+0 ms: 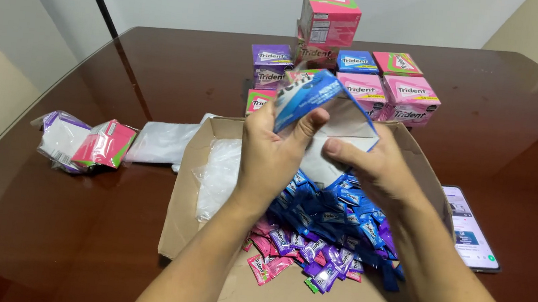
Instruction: Opening cardboard boxes of gum and emptying the individual packets into a larger container.
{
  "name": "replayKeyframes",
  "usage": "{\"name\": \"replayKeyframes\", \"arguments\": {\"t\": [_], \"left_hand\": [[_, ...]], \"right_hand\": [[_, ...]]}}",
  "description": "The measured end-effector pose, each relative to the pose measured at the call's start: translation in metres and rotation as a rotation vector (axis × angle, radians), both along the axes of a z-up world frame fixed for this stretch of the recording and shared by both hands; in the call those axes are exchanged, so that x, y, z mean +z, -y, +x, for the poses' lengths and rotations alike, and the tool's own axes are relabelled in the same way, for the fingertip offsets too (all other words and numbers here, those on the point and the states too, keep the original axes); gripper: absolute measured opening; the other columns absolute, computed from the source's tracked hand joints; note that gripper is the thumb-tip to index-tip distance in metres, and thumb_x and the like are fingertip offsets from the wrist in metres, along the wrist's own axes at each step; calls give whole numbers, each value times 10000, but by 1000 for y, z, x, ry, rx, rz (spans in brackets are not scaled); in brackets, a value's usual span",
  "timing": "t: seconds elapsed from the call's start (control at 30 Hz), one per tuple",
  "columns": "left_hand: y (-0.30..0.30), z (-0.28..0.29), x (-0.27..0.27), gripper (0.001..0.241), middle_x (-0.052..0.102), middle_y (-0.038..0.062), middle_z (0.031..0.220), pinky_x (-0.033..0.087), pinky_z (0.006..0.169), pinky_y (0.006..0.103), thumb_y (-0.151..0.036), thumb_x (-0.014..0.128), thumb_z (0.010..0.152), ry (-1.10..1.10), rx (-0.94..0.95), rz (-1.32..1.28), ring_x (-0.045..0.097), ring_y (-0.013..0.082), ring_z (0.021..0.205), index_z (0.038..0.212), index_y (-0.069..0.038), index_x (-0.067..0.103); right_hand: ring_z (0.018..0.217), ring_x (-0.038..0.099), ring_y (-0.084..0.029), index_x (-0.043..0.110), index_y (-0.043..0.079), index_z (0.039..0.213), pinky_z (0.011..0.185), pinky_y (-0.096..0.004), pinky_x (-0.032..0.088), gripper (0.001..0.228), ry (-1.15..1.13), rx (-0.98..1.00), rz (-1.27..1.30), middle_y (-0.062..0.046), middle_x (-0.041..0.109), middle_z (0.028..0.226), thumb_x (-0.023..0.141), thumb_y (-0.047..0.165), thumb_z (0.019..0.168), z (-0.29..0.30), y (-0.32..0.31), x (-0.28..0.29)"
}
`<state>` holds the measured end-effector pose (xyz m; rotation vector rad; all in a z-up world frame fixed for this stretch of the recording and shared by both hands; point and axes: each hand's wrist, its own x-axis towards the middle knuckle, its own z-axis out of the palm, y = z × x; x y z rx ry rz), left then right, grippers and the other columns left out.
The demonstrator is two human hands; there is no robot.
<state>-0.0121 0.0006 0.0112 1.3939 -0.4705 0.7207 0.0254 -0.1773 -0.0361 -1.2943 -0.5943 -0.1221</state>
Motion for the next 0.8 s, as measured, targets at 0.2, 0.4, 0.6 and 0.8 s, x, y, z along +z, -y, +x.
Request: {"name": "replayKeyframes", "arguments": {"t": [0.2,0.4,0.6,0.8], "left_hand": [[-4,-3,3,372,646,84,614,533,607,308,-411,812,820,30,121,179,644,143,622,831,-77,650],[-9,-9,12,382,511,2,435,438,468,207,-349,842,787,68,119,262,523,85,443,630,-134,567],[-6,13,-10,215,646,0,526,504,519,191,-199,834,811,-156,-256,-87,574,41,519,669,-109,700],[14,23,-32,163,739,97,715,614,597,272,-201,821,858,-363,-656,-550,739,161,632,848,-59,741]], "right_hand": [[625,634,-80,733,40,846,559,-240,547,144,43,-58,-199,-24,672,683,856,32,772,-8,16,23],[508,606,-88,727,43,769,416,-225,507,160,17,7,-240,-34,642,601,882,42,729,-18,8,30],[488,586,-64,719,26,762,404,-197,483,172,0,43,-243,-37,628,566,880,21,703,-21,5,31],[450,528,-61,683,12,743,384,-202,455,206,21,100,-120,-36,567,564,874,14,666,-18,13,30]]}}
